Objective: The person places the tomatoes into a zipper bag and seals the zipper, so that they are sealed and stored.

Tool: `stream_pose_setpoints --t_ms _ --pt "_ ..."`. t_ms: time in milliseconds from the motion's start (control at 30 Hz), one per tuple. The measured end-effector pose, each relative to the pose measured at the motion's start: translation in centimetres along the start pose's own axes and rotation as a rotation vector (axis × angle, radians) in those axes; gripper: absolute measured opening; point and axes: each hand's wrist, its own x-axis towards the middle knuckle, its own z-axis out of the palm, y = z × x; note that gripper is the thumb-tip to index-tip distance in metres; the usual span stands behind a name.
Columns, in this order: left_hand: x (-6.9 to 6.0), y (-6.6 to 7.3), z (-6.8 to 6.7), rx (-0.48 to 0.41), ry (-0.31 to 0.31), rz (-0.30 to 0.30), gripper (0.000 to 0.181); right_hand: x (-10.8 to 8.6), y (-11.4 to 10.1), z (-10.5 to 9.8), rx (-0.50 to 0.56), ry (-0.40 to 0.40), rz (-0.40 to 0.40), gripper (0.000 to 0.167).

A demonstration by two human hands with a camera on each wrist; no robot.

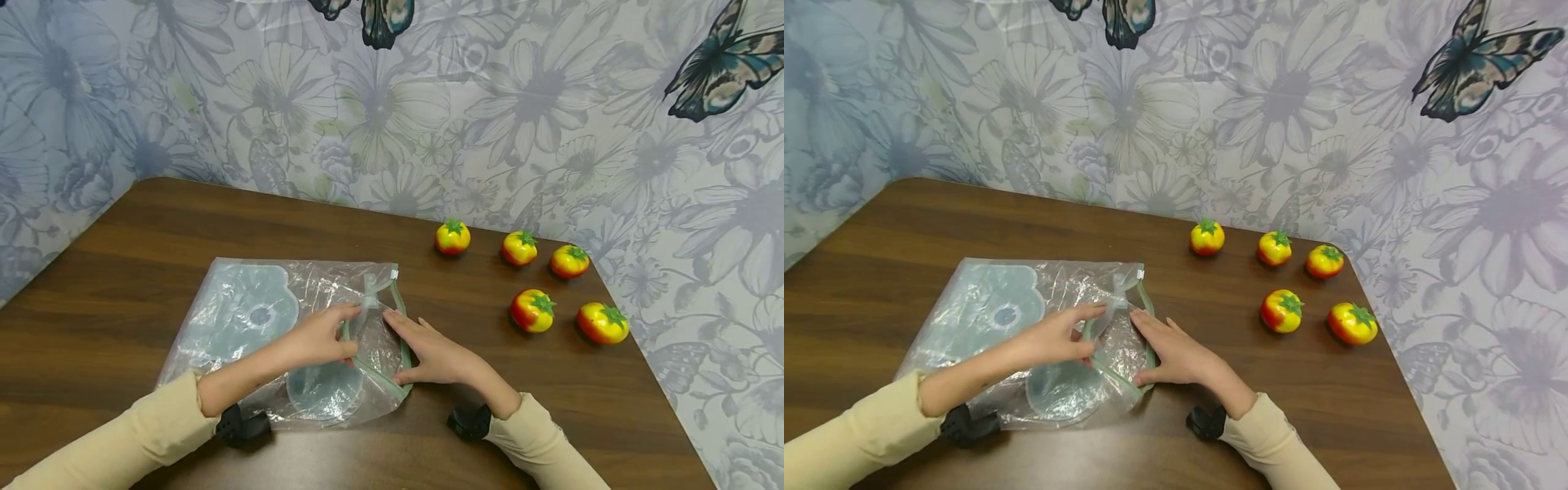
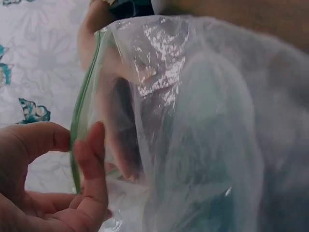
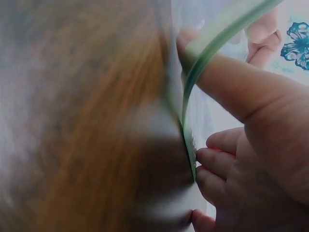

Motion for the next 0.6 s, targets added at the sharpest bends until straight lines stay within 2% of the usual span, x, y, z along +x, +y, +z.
stream_pose_setpoints --t_ms 167,267,433,600 --pt "-0.6 0.3 0.1 -0.059 0.068 0.026 0.075 -0.1 0.2 0.1 -0.008 0.007 -0.003 0.096" --pt "-1.0 0.8 -0.5 -0.107 0.073 0.063 0.074 -0.1 0.3 0.1 -0.009 0.010 -0.006 0.093" --pt "-1.3 1.0 -1.4 -0.169 0.016 0.108 0.071 -0.2 0.6 0.2 0.000 0.014 -0.011 0.092" --pt "-1.2 0.6 -1.4 -0.182 -0.029 0.079 0.074 -0.2 0.6 0.3 0.021 0.017 -0.005 0.094"
